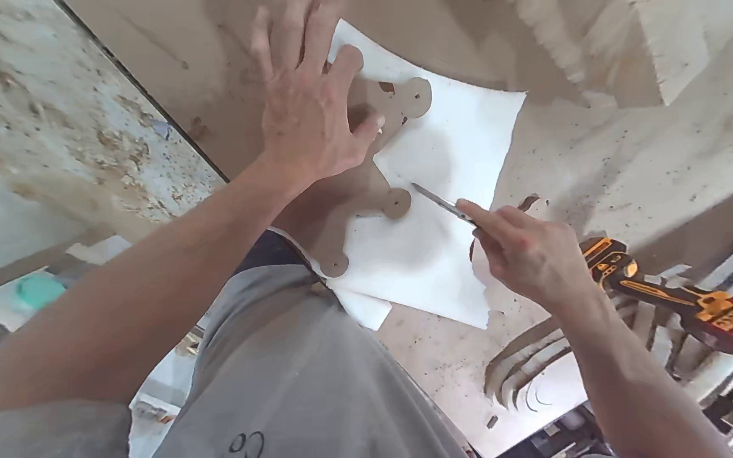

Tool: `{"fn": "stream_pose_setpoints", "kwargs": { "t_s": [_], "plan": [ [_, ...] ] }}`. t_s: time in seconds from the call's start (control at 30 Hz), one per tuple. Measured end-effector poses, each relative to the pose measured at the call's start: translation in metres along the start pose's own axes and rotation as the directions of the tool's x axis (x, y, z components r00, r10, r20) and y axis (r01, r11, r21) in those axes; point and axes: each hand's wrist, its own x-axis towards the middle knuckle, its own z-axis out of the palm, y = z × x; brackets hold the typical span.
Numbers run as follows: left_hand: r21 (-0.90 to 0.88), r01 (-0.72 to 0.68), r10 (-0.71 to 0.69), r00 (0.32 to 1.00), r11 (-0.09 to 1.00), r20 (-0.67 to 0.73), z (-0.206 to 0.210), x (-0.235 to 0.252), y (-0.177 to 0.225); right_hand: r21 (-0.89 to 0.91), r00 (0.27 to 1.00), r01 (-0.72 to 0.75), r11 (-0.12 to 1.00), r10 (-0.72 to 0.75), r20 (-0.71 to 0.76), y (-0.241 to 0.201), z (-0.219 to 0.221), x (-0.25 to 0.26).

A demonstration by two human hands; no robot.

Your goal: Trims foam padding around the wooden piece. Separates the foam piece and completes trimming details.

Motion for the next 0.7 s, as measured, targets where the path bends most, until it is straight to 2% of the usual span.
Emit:
{"fn": "stream_pose_setpoints", "kwargs": {
  "t_s": [0.07, 0.13, 0.23, 0.3, 0.4, 0.5, 0.57, 0.63, 0.7],
  "plan": [
    [-0.030, -0.012, 0.012, 1.000, 0.999, -0.010, 0.000, 0.000, -0.001, 0.188, 0.994, -0.102, 0.977, 0.106, -0.010, 0.007, -0.011, -0.013],
    [-0.099, -0.037, 0.028, 0.996, 0.994, -0.090, 0.001, -0.001, -0.004, 0.311, 0.966, -0.231, 0.922, 0.256, -0.041, 0.005, -0.012, -0.012],
    [-0.164, -0.084, 0.055, 0.983, 0.983, -0.176, 0.001, -0.003, -0.007, 0.410, 0.840, -0.456, 0.790, 0.534, -0.094, -0.018, 0.004, 0.027],
    [-0.163, -0.102, 0.072, 0.981, 0.981, -0.178, 0.001, -0.007, -0.006, 0.387, 0.776, -0.546, 0.743, 0.623, -0.100, -0.034, 0.024, 0.060],
    [-0.134, -0.118, 0.095, 0.981, 0.984, -0.166, 0.002, -0.008, -0.007, 0.308, 0.769, -0.563, 0.767, 0.623, -0.144, -0.037, 0.058, 0.085],
    [-0.103, -0.115, 0.099, 0.984, 0.988, -0.149, 0.002, -0.008, -0.008, 0.196, 0.813, -0.516, 0.834, 0.549, -0.193, -0.030, 0.069, 0.094],
    [-0.090, -0.106, 0.094, 0.987, 0.990, -0.129, 0.002, -0.006, -0.006, 0.165, 0.805, -0.525, 0.835, 0.550, -0.222, -0.032, 0.073, 0.096],
    [-0.094, -0.099, 0.087, 0.989, 0.991, -0.123, 0.001, -0.005, -0.005, 0.216, 0.784, -0.540, 0.813, 0.580, -0.221, -0.032, 0.071, 0.094],
    [-0.120, -0.108, 0.091, 0.986, 0.987, -0.141, 0.001, -0.008, -0.008, 0.392, 0.781, -0.536, 0.748, 0.615, -0.106, -0.024, 0.056, 0.082]
  ]
}}
